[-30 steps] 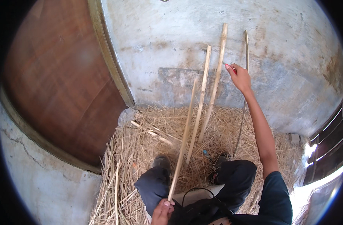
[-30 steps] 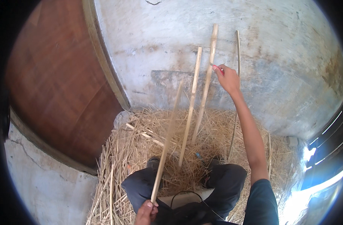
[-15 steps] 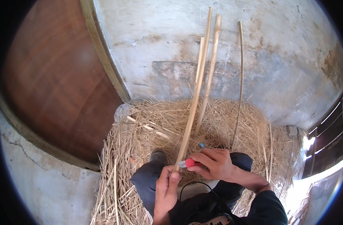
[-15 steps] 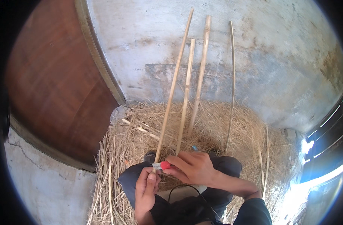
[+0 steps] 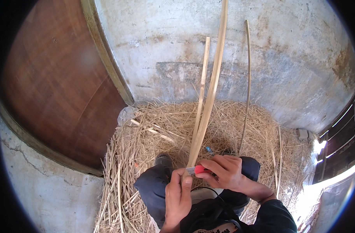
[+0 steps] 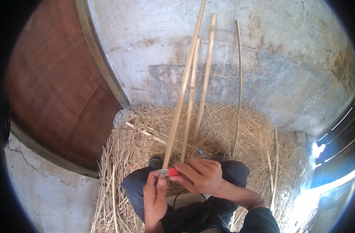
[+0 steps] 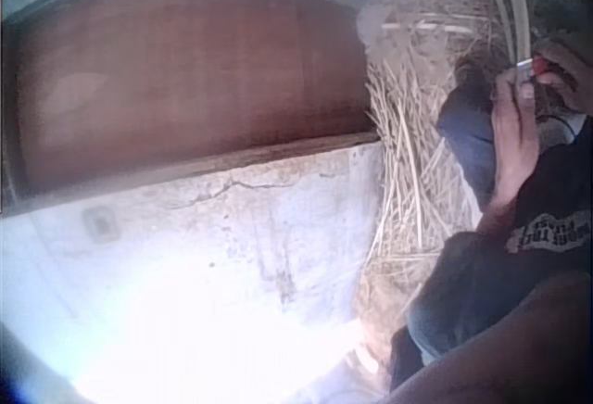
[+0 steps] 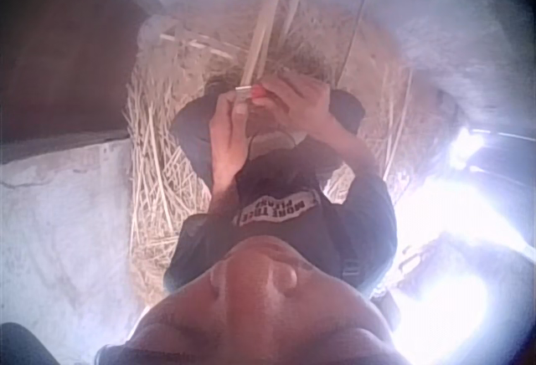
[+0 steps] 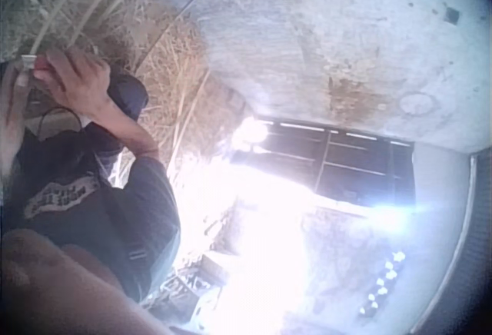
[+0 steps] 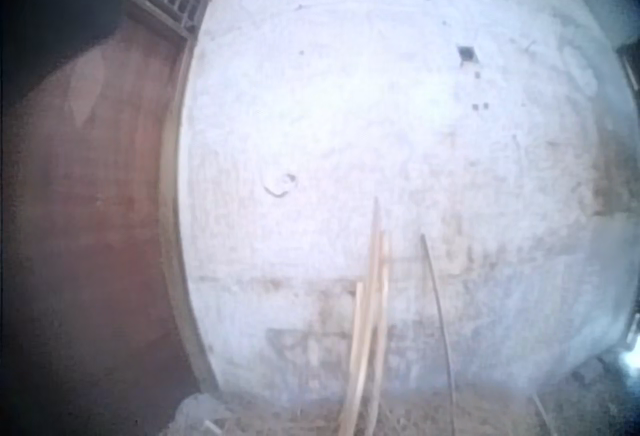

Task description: The person sits on a straw-covered floor and uses a red utility knife to shave thin strips from long bamboo poles. They hold the bamboo with one hand and scrape along its length with the knife, producing fine shavings that fall onto the straw.

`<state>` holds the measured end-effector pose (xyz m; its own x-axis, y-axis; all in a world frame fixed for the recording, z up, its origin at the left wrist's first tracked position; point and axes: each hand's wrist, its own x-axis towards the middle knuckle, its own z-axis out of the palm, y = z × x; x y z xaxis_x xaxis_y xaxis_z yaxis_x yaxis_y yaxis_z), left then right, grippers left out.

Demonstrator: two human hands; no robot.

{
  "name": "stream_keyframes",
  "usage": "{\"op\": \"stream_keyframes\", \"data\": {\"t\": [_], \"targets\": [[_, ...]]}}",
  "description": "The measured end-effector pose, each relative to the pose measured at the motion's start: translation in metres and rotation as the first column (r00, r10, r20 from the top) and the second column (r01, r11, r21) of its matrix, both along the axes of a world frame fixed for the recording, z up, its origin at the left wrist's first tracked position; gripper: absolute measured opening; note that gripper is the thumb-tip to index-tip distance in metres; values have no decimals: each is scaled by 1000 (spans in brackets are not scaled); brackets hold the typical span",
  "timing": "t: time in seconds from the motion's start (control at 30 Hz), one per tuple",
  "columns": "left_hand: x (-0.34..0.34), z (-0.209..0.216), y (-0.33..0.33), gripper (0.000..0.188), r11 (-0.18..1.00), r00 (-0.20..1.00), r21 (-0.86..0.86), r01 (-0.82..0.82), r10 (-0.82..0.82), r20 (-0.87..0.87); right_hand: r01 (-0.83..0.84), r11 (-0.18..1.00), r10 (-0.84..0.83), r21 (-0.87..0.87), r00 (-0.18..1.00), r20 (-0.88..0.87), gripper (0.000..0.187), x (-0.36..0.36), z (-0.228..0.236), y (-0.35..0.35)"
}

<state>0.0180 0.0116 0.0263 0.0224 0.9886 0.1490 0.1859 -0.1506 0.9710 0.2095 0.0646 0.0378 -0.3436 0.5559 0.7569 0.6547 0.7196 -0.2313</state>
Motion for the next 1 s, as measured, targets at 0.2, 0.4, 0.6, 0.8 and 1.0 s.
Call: {"op": "stream_keyframes", "data": {"t": [0.2, 0.4, 0.6, 0.8, 1.0], "targets": [[1, 3, -1, 26, 1000, 1000, -27, 8, -8, 0, 37, 999, -38, 32, 998, 39, 36, 2, 1, 1], [-1, 1, -2, 26, 997, 999, -60, 43, -43, 9, 60, 996, -64, 69, 996, 59, 35, 3, 0, 3], [-2, -4, -9, 28, 994, 998, -87, 68, -69, -11, 202, 979, -202, 34, 979, -15, 30, 18, -1, 14], [-10, -24, -31, 27, 969, 999, -246, 31, -35, -11, 241, 970, -241, -7, 968, -74, 24, 50, 15, 57], [-26, -21, -58, 38, 972, 993, -232, 45, -70, -100, 328, 943, -331, -49, 940, -85, 33, 87, 21, 118]]}}
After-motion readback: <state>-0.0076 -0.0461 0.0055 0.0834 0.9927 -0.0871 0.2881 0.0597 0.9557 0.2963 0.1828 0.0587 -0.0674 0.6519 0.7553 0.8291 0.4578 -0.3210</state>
